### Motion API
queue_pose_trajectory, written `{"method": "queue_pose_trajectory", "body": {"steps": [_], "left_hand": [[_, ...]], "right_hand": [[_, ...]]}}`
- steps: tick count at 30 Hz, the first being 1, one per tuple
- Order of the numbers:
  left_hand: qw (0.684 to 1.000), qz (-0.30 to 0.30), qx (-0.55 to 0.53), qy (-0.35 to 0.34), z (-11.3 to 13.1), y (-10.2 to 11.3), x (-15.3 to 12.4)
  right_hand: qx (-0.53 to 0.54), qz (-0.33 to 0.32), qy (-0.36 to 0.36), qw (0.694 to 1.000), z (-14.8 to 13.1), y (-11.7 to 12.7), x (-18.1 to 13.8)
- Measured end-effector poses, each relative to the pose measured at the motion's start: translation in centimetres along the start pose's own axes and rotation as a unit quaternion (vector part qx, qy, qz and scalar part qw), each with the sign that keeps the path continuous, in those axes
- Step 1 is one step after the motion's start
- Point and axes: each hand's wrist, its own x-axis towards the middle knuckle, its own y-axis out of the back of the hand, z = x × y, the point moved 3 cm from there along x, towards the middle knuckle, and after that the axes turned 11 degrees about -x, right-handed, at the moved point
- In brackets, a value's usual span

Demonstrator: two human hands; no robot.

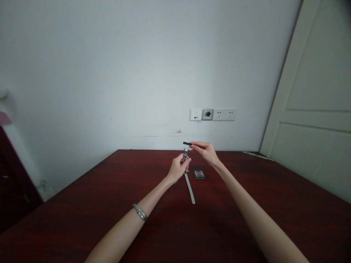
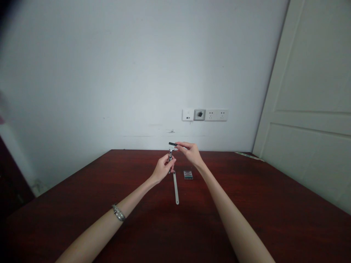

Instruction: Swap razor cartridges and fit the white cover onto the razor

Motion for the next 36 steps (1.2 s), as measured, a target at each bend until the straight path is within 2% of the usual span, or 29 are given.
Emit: {"method": "queue_pose_trajectory", "body": {"steps": [12,19,31,36], "left_hand": [[0.998,0.041,0.018,-0.035,0.6,-0.5,-0.2],[0.998,0.045,-0.041,-0.025,0.7,-0.8,-0.6],[0.996,0.061,-0.032,-0.054,0.9,-0.8,-1.1],[0.992,0.072,-0.072,-0.069,1.4,-0.8,-0.9]], "right_hand": [[0.012,-0.009,-0.007,1.000,0.0,-0.2,0.1],[0.024,-0.014,-0.007,1.000,0.1,-0.3,0.1],[-0.009,-0.033,-0.011,0.999,-1.7,-0.1,-0.3],[-0.014,-0.040,-0.006,0.999,-2.0,0.0,-0.3]]}}
